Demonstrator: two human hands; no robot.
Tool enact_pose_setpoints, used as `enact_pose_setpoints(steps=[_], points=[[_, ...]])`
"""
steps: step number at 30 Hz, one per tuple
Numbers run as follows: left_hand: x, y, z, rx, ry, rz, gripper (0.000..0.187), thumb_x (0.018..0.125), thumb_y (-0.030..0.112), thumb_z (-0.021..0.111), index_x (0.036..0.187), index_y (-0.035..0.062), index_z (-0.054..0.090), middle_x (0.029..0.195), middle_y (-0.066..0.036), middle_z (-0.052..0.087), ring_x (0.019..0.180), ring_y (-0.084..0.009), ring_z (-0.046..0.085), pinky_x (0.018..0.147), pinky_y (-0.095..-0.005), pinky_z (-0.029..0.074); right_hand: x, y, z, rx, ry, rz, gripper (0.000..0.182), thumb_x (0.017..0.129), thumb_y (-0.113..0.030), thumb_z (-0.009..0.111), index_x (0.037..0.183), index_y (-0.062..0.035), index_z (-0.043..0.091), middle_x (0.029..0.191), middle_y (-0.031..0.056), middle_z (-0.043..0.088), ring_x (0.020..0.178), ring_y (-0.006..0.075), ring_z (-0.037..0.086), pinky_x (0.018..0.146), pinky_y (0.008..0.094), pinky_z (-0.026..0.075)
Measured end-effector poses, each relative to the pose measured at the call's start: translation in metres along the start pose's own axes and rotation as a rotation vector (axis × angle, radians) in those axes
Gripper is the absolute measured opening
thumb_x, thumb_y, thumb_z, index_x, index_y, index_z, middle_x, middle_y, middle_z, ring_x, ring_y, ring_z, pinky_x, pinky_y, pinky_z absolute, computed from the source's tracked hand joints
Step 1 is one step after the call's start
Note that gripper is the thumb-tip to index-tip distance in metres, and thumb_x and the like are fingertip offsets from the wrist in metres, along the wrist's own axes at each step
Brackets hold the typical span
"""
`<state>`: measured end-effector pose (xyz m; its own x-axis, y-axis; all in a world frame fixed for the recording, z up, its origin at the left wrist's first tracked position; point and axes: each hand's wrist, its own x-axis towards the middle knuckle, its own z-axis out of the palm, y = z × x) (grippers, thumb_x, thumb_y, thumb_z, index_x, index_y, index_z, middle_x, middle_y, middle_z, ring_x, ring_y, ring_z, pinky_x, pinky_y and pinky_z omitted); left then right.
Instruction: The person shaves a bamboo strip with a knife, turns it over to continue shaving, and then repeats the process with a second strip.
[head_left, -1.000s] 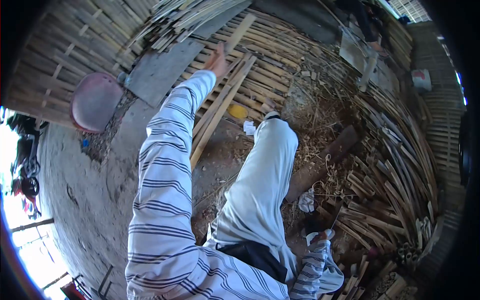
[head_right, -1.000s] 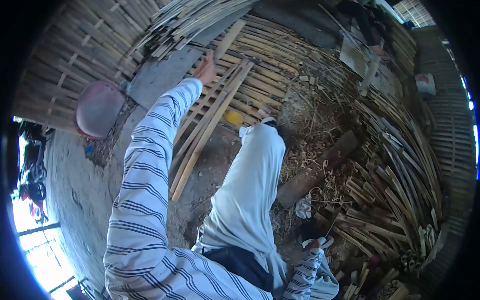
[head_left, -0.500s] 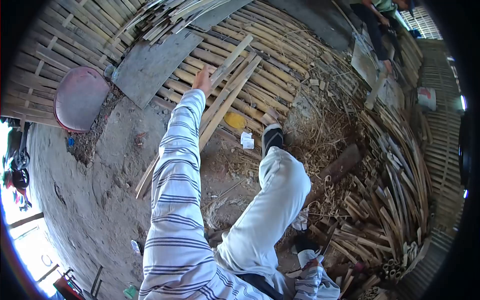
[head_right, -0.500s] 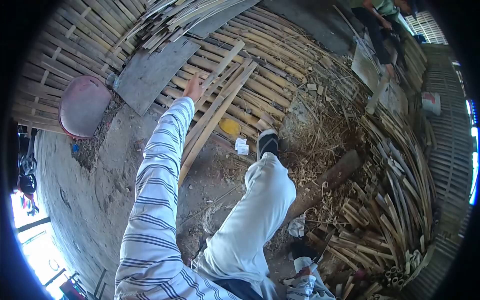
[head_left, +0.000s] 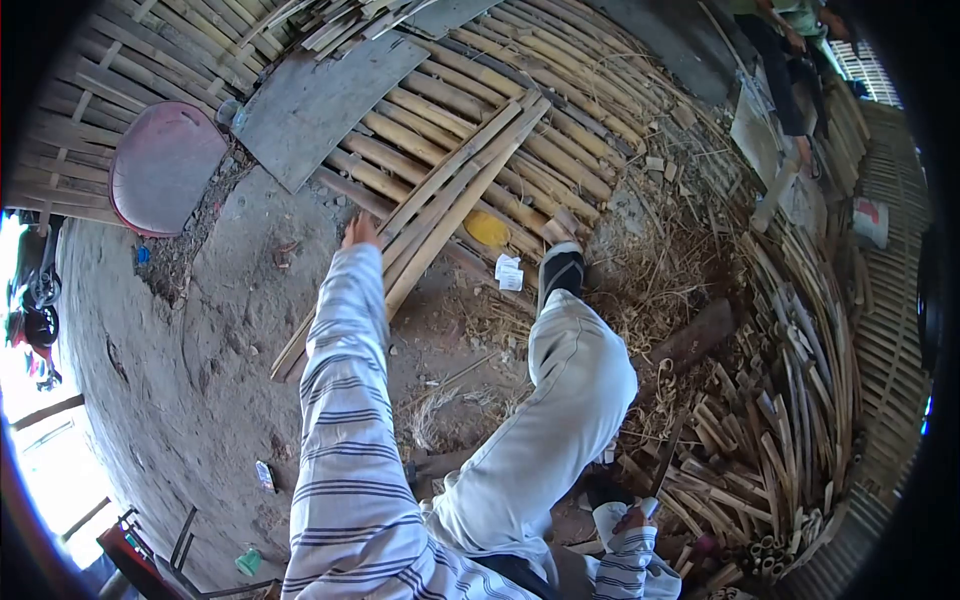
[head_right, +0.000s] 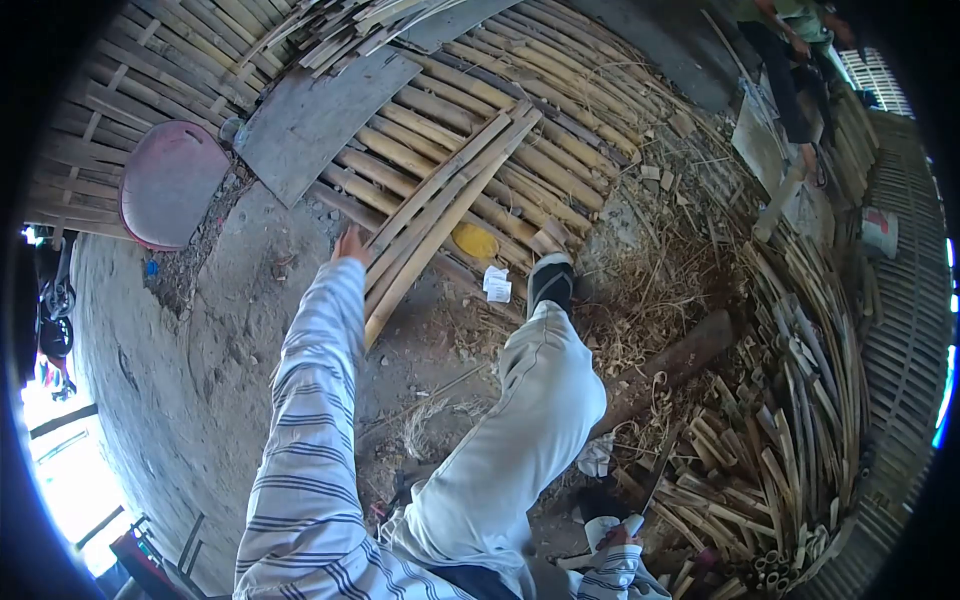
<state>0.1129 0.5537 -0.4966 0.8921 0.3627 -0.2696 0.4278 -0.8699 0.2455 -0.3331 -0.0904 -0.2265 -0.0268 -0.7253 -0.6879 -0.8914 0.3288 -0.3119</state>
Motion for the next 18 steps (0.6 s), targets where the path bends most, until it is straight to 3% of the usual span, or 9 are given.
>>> enact_pose_setpoints(steps=[2,4,7,11,14,15,18], points=[[-0.049,-0.021,-0.030,0.053,-0.214,-0.167,0.081,0.073,0.027,0.072,0.139,0.0077,0.030,0.139,-0.018,0.039,0.126,-0.0368,0.039,0.105,-0.0432,0.033,-0.002,0.005,0.000,-0.004,0.005,-0.003,0.024,0.078,-0.024,0.058,0.066,-0.0047,0.049,0.052,0.0091,0.048,0.035,0.0248,0.046,0.032,0.0381,0.039],[-0.078,-0.053,-0.024,0.086,-0.244,-0.201,0.073,0.078,0.030,0.068,0.139,0.0151,0.031,0.142,-0.015,0.035,0.129,-0.0340,0.037,0.103,-0.0481,0.033,-0.008,0.010,-0.002,-0.011,0.008,-0.001,0.025,0.079,-0.024,0.058,0.066,-0.0046,0.049,0.052,0.0091,0.048,0.035,0.0248,0.046,0.032,0.0380,0.039],[-0.100,-0.061,-0.026,0.061,-0.284,-0.294,0.068,0.081,0.030,0.066,0.138,0.0142,0.033,0.140,-0.016,0.038,0.128,-0.0337,0.037,0.102,-0.0473,0.034,-0.016,0.018,0.000,-0.009,0.004,0.000,0.026,0.079,-0.024,0.058,0.065,-0.0044,0.048,0.052,0.0093,0.048,0.034,0.0248,0.046,0.032,0.0380,0.039],[-0.095,-0.074,-0.019,-0.086,-0.279,-0.155,0.061,0.084,0.026,0.061,0.137,0.0123,0.034,0.134,-0.017,0.044,0.127,-0.0326,0.038,0.104,-0.0462,0.031,-0.013,0.011,0.006,0.008,-0.051,0.026,0.026,0.079,-0.021,0.059,0.064,-0.0025,0.050,0.052,0.0106,0.049,0.034,0.0263,0.048,0.030,0.0389,0.040],[-0.099,-0.079,-0.001,-0.050,-0.231,-0.120,0.067,0.084,0.027,0.061,0.141,0.0135,0.029,0.140,-0.017,0.037,0.130,-0.0337,0.033,0.106,-0.0465,0.027,-0.024,0.008,0.006,0.096,-0.178,-0.083,0.025,0.078,-0.020,0.060,0.064,-0.0012,0.053,0.052,0.0107,0.049,0.035,0.0266,0.049,0.030,0.0389,0.041],[-0.101,-0.077,-0.004,0.109,-0.340,-0.178,0.075,0.083,0.031,0.062,0.144,0.0156,0.022,0.147,-0.015,0.026,0.134,-0.0349,0.025,0.108,-0.0465,0.023,-0.030,0.007,0.007,0.156,-0.212,-0.133,0.024,0.076,-0.020,0.062,0.066,0.0002,0.054,0.052,0.0108,0.049,0.035,0.0267,0.049,0.030,0.0395,0.042],[-0.092,-0.047,-0.001,-0.036,-0.182,-0.220,0.079,0.082,0.035,0.062,0.145,0.0172,0.017,0.151,-0.013,0.017,0.136,-0.0355,0.019,0.111,-0.0457,0.019,-0.043,-0.002,0.007,0.145,-0.191,-0.145,0.020,0.075,-0.018,0.062,0.067,-0.0035,0.052,0.055,0.0098,0.048,0.034,0.0238,0.046,0.029,0.0355,0.039]])
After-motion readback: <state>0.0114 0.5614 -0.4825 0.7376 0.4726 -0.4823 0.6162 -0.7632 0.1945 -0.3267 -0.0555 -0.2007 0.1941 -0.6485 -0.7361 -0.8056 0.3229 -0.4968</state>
